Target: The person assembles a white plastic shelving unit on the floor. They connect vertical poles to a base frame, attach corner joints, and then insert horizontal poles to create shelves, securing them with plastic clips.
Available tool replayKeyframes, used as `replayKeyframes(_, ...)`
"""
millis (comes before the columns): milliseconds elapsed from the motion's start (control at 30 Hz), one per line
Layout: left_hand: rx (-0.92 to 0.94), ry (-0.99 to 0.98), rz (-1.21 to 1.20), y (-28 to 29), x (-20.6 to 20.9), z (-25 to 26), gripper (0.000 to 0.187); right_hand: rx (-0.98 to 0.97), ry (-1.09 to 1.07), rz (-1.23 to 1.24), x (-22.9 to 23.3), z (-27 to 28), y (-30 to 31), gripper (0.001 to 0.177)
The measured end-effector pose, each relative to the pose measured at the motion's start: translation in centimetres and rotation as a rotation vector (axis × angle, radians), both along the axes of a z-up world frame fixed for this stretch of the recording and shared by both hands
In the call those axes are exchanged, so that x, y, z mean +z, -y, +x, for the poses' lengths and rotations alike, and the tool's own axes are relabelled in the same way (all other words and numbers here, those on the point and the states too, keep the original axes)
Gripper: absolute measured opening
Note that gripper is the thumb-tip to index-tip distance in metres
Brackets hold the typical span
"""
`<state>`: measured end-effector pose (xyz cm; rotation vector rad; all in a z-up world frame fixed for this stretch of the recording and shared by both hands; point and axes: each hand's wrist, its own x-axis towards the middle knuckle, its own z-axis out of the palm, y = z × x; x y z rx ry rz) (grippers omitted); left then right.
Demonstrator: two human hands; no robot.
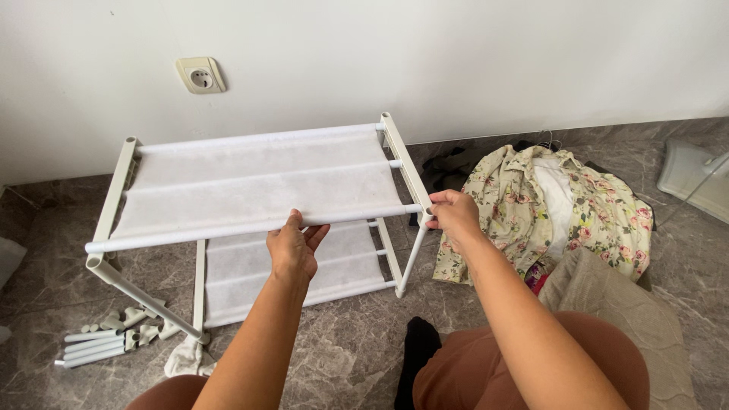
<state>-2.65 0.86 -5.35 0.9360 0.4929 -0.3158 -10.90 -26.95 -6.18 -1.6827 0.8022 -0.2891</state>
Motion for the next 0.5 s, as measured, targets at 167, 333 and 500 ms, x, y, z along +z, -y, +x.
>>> replayKeyframes(167, 0.006, 0.011, -0.007, -0.01, -0.45, -0.01, 0.041, 0.003, 0.003, -0.017, 0.09, -0.09, -0.05, 0.022)
replayKeyframes(333, 0.018, 0.009, -0.002, 0.16, -0.34, -0.05, 0.041, -0.001, -0.018, -0.052, 0.19, -0.14, -0.24, 0.021)
replayKeyframes(500, 0.024, -0.024, -0.003, 0.45, 0.02, -0.04, 0.040, -0.016, -0.038, -0.066, 0.57, -0.23, -0.53, 0.019)
